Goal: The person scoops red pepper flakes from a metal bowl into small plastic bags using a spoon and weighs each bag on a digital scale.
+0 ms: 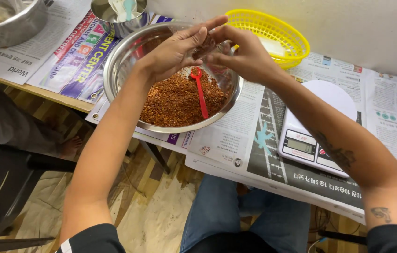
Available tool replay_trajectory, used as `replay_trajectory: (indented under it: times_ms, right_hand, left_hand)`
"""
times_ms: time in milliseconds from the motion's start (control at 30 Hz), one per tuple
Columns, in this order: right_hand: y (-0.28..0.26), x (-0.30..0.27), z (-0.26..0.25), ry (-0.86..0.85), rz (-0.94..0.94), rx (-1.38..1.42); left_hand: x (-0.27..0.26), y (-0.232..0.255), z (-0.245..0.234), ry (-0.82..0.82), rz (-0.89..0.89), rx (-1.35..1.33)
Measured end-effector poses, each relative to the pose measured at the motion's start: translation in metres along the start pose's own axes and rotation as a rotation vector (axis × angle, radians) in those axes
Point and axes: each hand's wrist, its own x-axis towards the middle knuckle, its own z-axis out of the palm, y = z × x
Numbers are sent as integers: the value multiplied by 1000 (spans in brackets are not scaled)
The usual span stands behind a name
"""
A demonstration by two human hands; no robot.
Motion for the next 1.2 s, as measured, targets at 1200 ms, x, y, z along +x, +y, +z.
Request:
replay_trajectory:
  times_ms: [1200]
  right_hand:
    - [81,-239,-134,502,283,-24]
  left_hand:
    - [182,-106,212,194,394,652]
